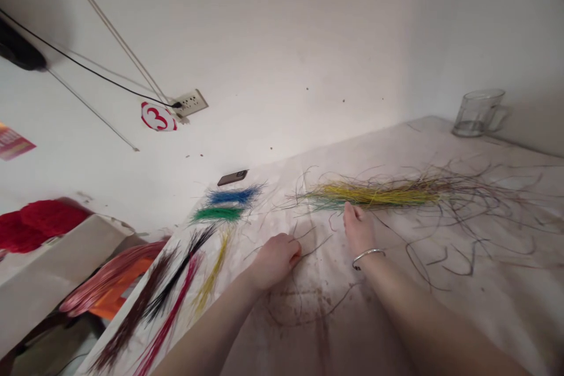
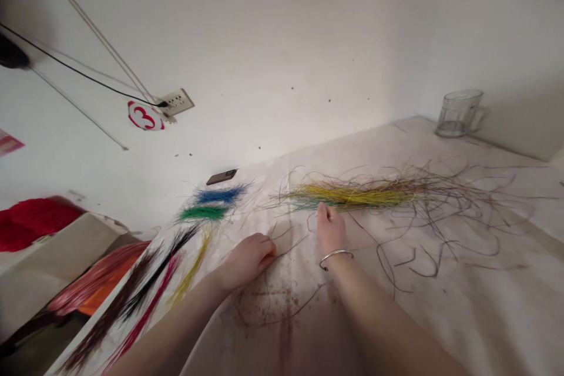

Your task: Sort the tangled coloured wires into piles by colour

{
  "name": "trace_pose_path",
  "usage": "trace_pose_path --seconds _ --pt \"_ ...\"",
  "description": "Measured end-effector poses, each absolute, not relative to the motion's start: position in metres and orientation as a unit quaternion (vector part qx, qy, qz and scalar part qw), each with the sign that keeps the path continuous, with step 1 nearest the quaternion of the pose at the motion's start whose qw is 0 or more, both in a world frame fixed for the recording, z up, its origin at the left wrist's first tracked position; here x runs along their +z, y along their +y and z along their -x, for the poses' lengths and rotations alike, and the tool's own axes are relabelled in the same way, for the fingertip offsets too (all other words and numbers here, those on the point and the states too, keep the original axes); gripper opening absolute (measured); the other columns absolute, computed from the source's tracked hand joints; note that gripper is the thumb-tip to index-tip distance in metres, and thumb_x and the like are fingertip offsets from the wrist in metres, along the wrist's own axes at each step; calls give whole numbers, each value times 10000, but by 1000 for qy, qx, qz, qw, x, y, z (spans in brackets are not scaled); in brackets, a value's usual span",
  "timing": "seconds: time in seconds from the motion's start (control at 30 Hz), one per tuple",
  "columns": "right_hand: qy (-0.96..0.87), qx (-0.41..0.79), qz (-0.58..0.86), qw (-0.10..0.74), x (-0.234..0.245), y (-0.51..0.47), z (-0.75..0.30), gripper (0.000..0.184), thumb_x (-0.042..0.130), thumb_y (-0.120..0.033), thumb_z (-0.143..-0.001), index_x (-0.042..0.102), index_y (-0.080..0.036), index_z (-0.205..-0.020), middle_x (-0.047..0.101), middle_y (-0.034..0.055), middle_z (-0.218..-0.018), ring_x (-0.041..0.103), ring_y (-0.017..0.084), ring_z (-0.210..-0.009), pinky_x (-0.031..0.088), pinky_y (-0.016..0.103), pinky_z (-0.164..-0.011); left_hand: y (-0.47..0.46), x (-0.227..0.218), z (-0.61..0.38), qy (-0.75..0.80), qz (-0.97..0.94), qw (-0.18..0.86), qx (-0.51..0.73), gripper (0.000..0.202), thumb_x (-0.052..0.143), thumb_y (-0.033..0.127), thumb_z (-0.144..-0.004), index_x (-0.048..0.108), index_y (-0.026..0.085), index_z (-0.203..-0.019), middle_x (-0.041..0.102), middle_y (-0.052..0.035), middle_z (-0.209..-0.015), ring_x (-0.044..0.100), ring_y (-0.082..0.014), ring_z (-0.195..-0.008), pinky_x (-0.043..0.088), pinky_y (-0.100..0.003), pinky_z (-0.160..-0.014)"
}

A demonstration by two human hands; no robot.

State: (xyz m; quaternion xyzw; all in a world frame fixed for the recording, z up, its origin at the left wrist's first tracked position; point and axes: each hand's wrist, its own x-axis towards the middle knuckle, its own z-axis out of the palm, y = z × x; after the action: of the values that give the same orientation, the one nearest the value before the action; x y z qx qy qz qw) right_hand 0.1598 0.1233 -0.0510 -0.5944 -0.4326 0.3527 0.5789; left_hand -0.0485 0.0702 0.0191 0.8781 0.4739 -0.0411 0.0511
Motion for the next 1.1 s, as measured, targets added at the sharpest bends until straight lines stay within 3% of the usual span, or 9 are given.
trace_pose_path --seconds 0.23,0.5,0.67,0.9,1.1 --pt "-388 278 631 611 -49 128 -161 404 351 -502 -876 332 -237 -571 348 -36 -512 330 138 -546 264 280 -530 89 31 43 498 -861 84 55 161 599 231 -798 653 202 -946 659 -47 -958 582 -206 -944 428 -305 -852" --pt "-409 281 633 594 -44 128 -159 399 367 -489 -869 359 -237 -559 394 -29 -500 323 144 -531 249 286 -533 152 25 -15 452 -885 -49 101 252 564 137 -842 632 196 -1077 624 -65 -1092 518 -226 -1050 395 -356 -939" --pt "-406 279 640 590 -44 129 -157 390 363 -503 -863 400 -235 -582 462 -6 -539 359 155 -546 266 284 -539 174 18 -49 498 -855 -86 118 340 608 247 -848 584 203 -1183 581 -87 -1166 479 -258 -1080 384 -398 -917" --pt "-412 305 627 587 -42 127 -156 385 363 -500 -867 447 -223 -613 500 14 -581 390 164 -575 291 282 -556 190 15 -71 545 -827 -53 125 310 522 451 -893 682 217 -1019 666 -79 -927 563 -248 -936 401 -369 -812" --pt "-405 297 632 590 -43 128 -158 389 381 -498 -861 491 -207 -627 504 5 -584 395 158 -589 296 274 -566 197 10 -79 576 -811 -19 101 244 575 388 -844 721 193 -857 682 -87 -847 608 -248 -822 424 -323 -689"
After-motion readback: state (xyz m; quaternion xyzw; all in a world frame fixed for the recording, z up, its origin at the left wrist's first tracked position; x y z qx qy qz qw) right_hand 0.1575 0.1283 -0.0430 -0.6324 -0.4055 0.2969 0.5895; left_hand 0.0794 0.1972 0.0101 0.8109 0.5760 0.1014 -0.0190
